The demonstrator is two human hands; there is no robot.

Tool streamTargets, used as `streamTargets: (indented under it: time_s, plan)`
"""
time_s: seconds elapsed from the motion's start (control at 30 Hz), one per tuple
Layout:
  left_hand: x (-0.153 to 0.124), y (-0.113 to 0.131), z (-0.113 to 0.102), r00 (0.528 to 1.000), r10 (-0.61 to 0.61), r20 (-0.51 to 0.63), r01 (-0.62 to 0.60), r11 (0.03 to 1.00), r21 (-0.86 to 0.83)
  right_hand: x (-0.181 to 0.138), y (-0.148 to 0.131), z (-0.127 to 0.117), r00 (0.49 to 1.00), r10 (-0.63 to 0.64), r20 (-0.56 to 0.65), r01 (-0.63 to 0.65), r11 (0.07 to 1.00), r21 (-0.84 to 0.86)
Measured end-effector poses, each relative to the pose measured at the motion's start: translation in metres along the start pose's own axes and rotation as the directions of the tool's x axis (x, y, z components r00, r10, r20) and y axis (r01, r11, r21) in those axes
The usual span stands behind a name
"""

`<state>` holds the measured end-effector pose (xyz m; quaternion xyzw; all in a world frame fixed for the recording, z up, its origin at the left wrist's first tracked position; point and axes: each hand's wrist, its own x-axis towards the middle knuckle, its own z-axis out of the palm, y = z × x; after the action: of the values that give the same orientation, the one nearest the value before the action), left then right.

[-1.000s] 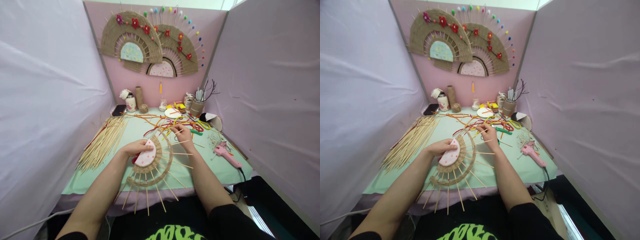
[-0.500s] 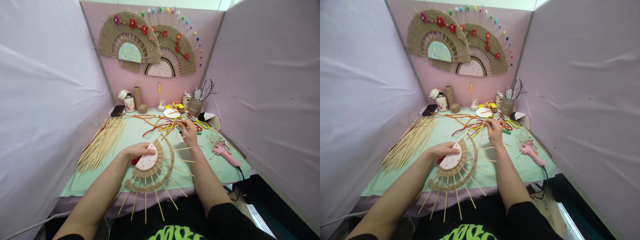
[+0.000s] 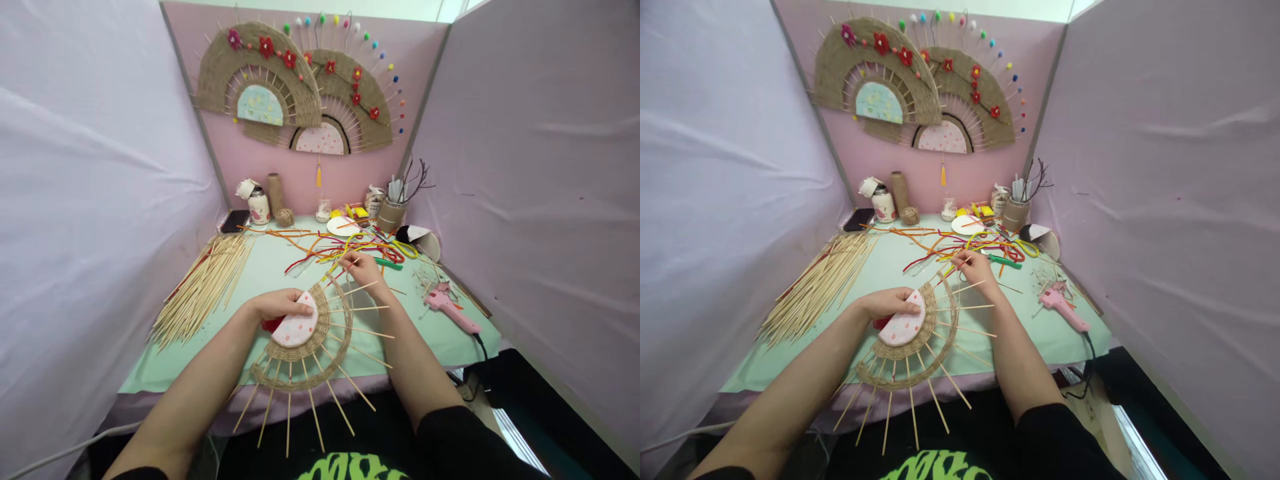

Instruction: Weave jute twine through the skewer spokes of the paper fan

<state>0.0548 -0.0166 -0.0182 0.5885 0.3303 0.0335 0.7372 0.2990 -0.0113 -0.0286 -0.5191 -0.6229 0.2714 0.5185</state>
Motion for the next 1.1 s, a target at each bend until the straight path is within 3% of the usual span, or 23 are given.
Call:
streamTargets:
  time_s: [0.1,0.33,0.53,0.63,0.77,0.9,1.1]
  plan:
    - [0.0,0.001,0.002,1.0,-0.004,0.023,0.004,1.0,0.006,-0.002,0.003,0.012,0.987,0.026,0.161,-0.026,1.0,0.0]
    - [0.001,0.001,0.005,1.0,0.009,0.01,-0.009,1.0,0.027,-0.006,0.001,0.022,0.983,0.113,0.142,-0.118,0.993,0.026]
    - [0.008,0.01,0.012,0.953,0.301,-0.039,-0.301,0.954,0.014,-0.005,0.006,0.022,0.979,0.157,0.128,-0.165,0.985,0.052]
    - [0.016,0.019,0.015,0.929,0.36,-0.084,-0.364,0.93,-0.04,-0.005,0.009,0.023,0.979,0.165,0.115,-0.175,0.981,0.082]
    - [0.031,0.03,0.015,0.958,0.235,-0.164,-0.273,0.925,-0.264,-0.004,0.009,0.023,0.979,0.157,0.127,-0.172,0.979,0.111]
    - [0.04,0.033,0.018,0.985,0.109,-0.13,-0.157,0.882,-0.445,-0.002,0.012,0.025,0.981,0.166,0.096,-0.179,0.972,0.149]
    - [0.043,0.021,0.022,0.977,0.203,-0.056,-0.197,0.785,-0.587,0.0,0.015,0.025,0.986,0.116,0.123,-0.136,0.977,0.167]
